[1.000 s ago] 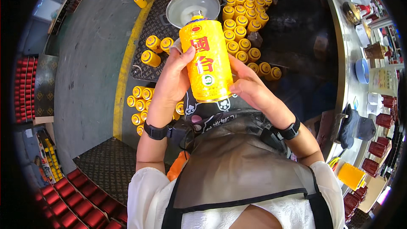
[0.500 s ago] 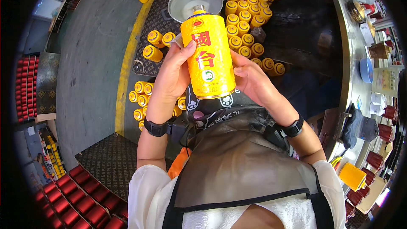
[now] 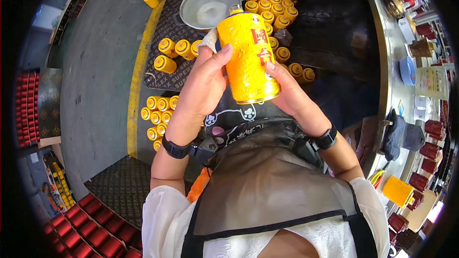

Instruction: Wiping and cleaning yellow liquor bottles with a cloth before packing.

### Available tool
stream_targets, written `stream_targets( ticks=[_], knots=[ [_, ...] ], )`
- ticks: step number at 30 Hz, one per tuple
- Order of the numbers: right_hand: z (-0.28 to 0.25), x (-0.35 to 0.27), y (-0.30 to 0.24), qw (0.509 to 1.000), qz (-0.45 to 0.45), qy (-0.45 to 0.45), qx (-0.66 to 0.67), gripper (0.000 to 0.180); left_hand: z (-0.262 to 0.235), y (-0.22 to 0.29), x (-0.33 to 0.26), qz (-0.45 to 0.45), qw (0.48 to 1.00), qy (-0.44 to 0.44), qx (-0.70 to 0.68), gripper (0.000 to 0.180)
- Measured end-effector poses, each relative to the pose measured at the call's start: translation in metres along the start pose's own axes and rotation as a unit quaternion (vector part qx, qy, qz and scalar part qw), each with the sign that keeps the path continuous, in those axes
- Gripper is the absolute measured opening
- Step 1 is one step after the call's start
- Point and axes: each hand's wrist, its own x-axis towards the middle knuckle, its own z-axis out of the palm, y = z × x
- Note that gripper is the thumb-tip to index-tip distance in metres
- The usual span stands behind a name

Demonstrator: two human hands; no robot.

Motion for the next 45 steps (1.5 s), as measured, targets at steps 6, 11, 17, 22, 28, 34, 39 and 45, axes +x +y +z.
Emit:
stream_targets(
  ticks=[6,11,17,22,28,34,39,45],
  knots=[
    [-0.002,-0.007,-0.011,1.000,0.015,-0.018,0.020,0.062,0.013,0.003,-0.004,-0.002,0.999,-0.039,-0.011,0.063],
    [-0.001,-0.010,-0.014,1.000,0.012,-0.017,0.021,0.064,0.021,0.001,-0.007,0.004,0.999,-0.020,-0.026,0.019],
    [0.002,-0.012,-0.015,0.998,-0.031,-0.031,0.050,0.066,0.029,-0.010,-0.011,0.073,0.982,-0.103,0.139,0.096],
    [0.004,-0.013,-0.020,0.998,-0.038,-0.031,0.041,0.066,0.018,-0.022,-0.011,0.128,0.939,-0.114,0.298,0.116],
    [-0.011,-0.016,-0.020,0.997,-0.017,-0.026,0.075,0.066,0.021,-0.009,-0.013,0.070,0.969,-0.162,0.170,0.105],
    [-0.014,-0.013,-0.019,0.993,-0.014,-0.019,0.117,0.065,0.016,-0.009,-0.013,0.070,0.972,-0.169,0.147,0.102],
    [-0.011,-0.015,-0.019,0.994,-0.015,-0.020,0.108,0.066,0.026,-0.012,-0.016,0.074,0.970,-0.141,0.181,0.099],
    [-0.004,-0.018,-0.021,0.997,-0.018,0.002,0.078,0.067,0.032,-0.017,-0.015,0.072,0.965,-0.104,0.230,0.099]
  ],
)
